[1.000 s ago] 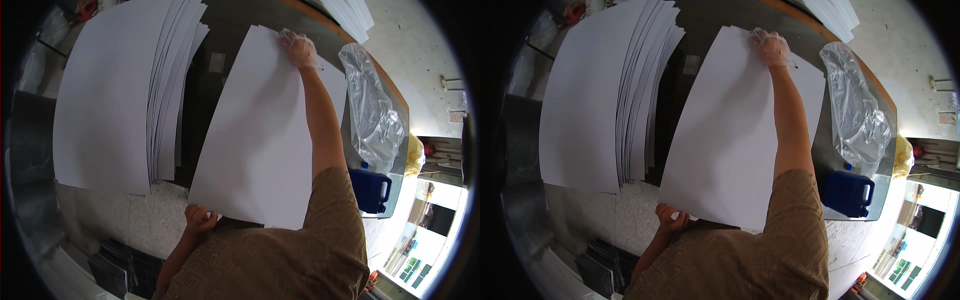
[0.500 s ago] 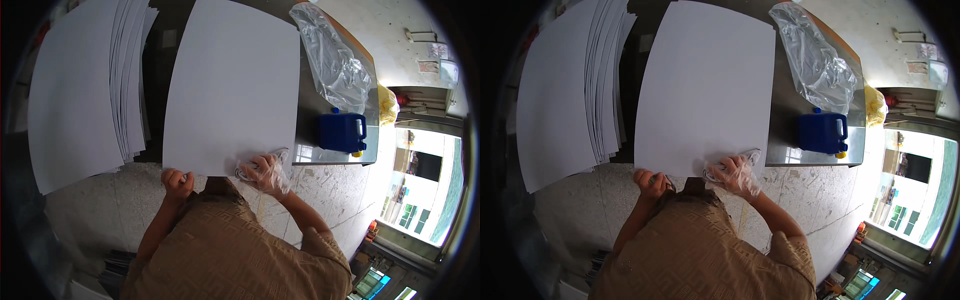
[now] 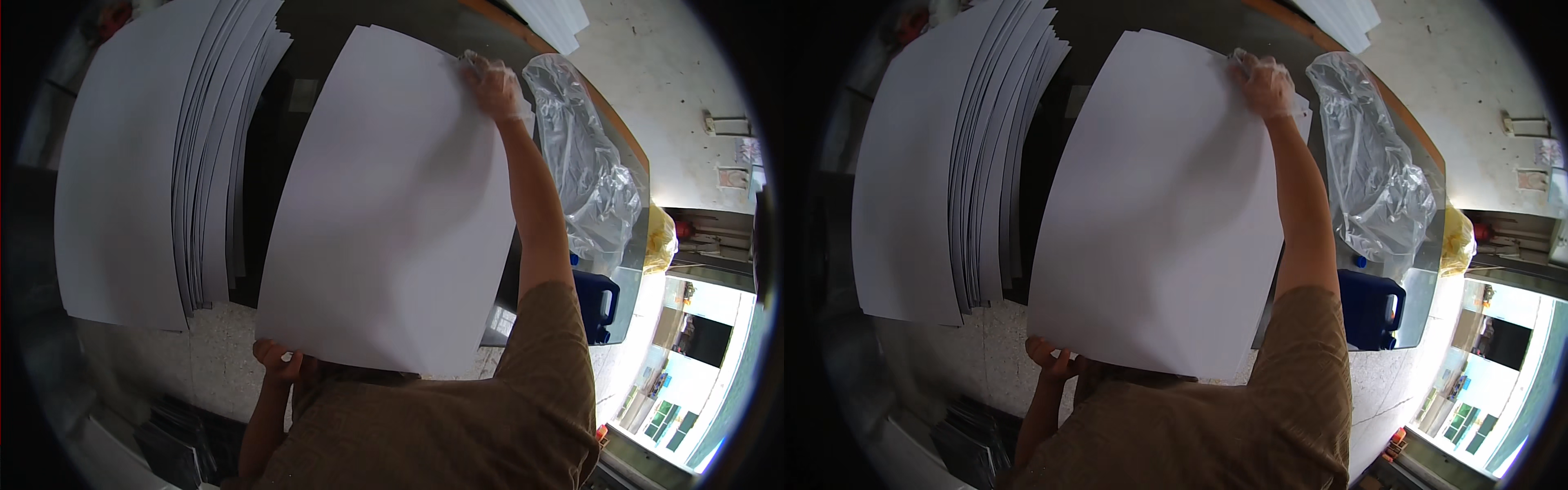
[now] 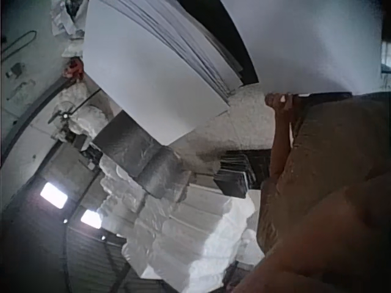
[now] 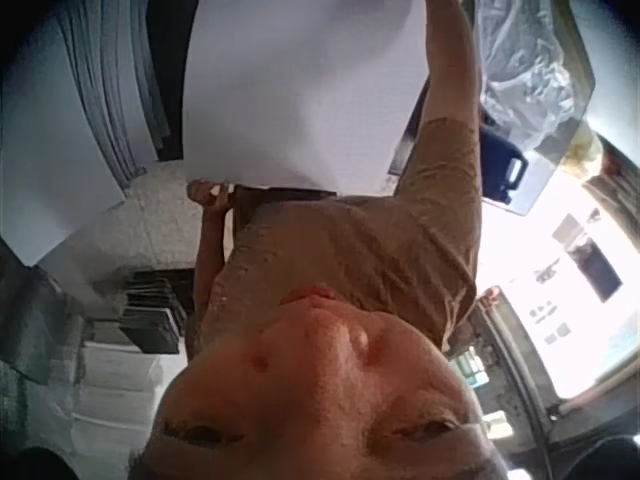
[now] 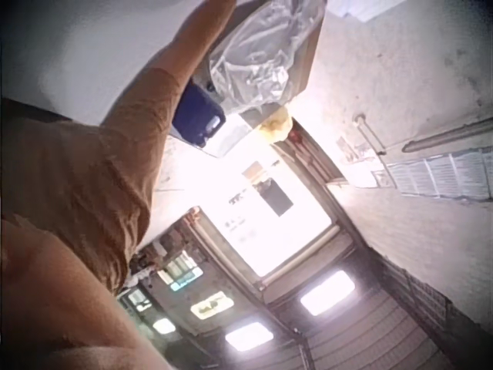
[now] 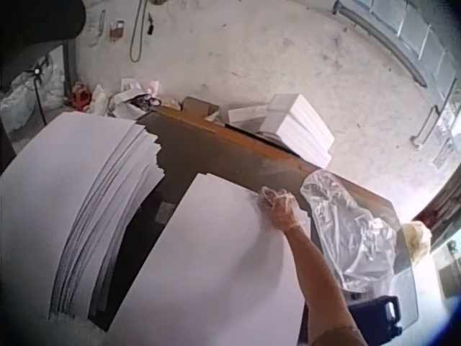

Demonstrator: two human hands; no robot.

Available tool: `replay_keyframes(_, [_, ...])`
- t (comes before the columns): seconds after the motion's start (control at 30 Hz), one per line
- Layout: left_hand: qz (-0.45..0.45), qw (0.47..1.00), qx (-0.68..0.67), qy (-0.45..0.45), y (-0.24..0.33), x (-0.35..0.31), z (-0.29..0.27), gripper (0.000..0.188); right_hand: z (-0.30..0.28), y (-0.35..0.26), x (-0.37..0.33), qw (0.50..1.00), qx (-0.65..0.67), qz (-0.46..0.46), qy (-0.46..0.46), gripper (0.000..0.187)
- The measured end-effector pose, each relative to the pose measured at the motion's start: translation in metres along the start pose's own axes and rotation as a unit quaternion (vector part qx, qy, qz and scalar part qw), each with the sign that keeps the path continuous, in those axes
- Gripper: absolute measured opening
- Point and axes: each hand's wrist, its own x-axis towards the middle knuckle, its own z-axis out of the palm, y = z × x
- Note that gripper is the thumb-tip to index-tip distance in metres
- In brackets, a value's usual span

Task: The person wipes the surface of large white sheets with a cloth, one at a time, then places each sheet onto a stack. The person repeats this process for multiple sheets throughout the clip.

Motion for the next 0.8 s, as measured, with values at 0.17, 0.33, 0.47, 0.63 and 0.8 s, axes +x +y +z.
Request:
replay_keyframes(0.17, [-0.008, 1.000, 0.028, -0.001, 0.004, -0.001, 0.003, 0.048, -0.001, -0.006, -0.005, 1.000, 0.001, 0.015, 0.019, 0.042])
replay_keyframes(0.33, [0.011, 1.000, 0.013, 0.024, -0.006, -0.004, 0.012, 0.038, -0.079, -0.065, -0.189, 0.992, 0.104, -0.061, -0.034, 0.045])
replay_keyframes(0.47, [0.028, 0.997, 0.020, 0.065, -0.012, -0.009, 0.025, 0.038, -0.182, -0.150, -0.384, 0.966, 0.094, -0.117, -0.212, 0.059])
replay_keyframes(0.63, [0.041, 0.998, 0.011, 0.050, -0.017, 0.000, 0.026, 0.036, -0.202, -0.159, -0.401, 0.974, 0.135, -0.105, -0.152, 0.056])
replay_keyframes(0.8, [0.029, 0.998, 0.036, 0.038, -0.011, -0.004, 0.017, 0.041, -0.142, -0.096, -0.279, 0.985, 0.040, -0.054, -0.158, 0.045])
